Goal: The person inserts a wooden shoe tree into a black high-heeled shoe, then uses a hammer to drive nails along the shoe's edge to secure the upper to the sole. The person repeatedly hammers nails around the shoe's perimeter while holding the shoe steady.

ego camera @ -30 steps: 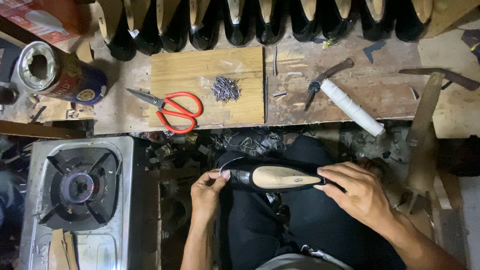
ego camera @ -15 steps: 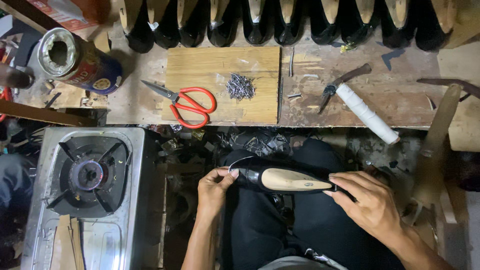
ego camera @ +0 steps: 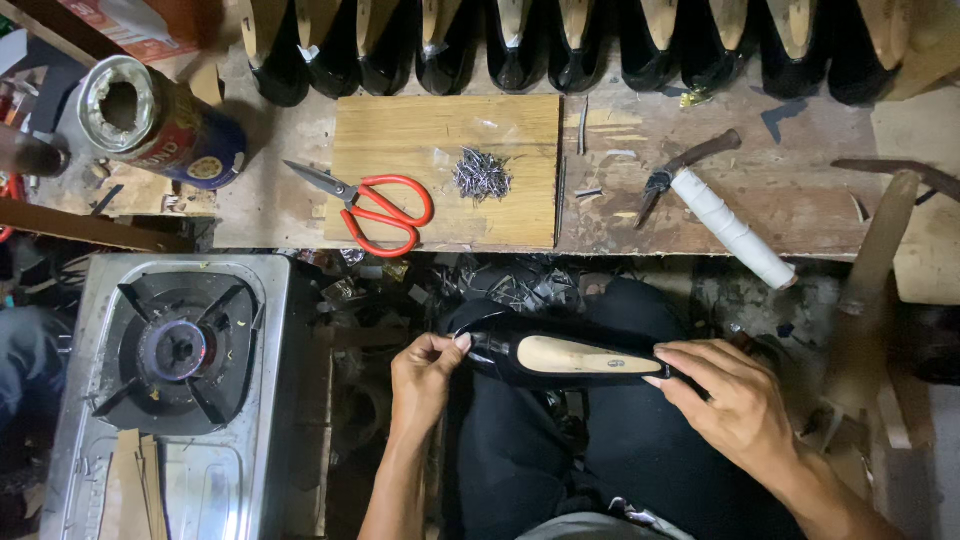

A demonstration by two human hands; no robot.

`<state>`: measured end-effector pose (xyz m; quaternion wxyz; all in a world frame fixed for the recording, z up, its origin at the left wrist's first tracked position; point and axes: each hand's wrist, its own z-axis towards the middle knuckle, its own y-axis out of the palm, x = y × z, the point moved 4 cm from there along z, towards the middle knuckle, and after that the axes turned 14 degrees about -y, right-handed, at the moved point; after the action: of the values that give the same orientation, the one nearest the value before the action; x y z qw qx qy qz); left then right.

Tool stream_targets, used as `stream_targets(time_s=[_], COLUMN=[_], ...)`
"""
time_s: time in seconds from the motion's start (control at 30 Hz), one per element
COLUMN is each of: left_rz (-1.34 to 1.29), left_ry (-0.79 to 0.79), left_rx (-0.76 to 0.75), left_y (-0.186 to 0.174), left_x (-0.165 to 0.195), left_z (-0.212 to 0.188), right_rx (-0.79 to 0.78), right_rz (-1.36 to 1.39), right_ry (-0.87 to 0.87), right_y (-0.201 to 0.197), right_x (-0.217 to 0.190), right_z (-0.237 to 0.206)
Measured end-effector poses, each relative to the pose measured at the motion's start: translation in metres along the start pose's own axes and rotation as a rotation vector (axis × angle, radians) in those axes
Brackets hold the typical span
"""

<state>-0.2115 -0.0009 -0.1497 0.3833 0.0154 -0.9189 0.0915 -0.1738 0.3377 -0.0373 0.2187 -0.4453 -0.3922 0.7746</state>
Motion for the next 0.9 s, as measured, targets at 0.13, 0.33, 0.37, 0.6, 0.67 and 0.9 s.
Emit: stream_targets(time_s=[0.13, 0.33, 0.37, 0.6, 0.67, 0.9], left_rz=[-0.034, -0.042, -0.036, -0.056, -0.064, 0.007], left_ry=[0.069, 0.096, 0.099, 0.104, 0.085, 0.100], left_rx=[-0.027, -0.049, -0.051, -0.064, -0.049, 0.002], left_y=[0.004, 0.003, 0.002, 0.004, 0.003, -0.006], left_x=[0.005, 0.003, 0.003, 0.000, -0.001, 0.000], left_z=[-0.011, -0.015, -0.014, -0.007, -0.006, -0.004], right_rx=[0.006, -0.009, -0.011, -0.013, -0.019, 0.018], right_rz=[-0.016, -0.045, -0.050, -0.064, -0.088, 0.005], right_ry=[-0.061, -0.059, -0.053, -0.035, -0.066, -0.020], right_y=[-0.005, -0.010, -0.010, -0.010, -0.010, -0.005], right_x=[-0.004, -0.011, -0.013, -0.014, -0.014, -0.011], right_z=[-0.001, 0.002, 0.002, 0.008, 0.009, 0.005])
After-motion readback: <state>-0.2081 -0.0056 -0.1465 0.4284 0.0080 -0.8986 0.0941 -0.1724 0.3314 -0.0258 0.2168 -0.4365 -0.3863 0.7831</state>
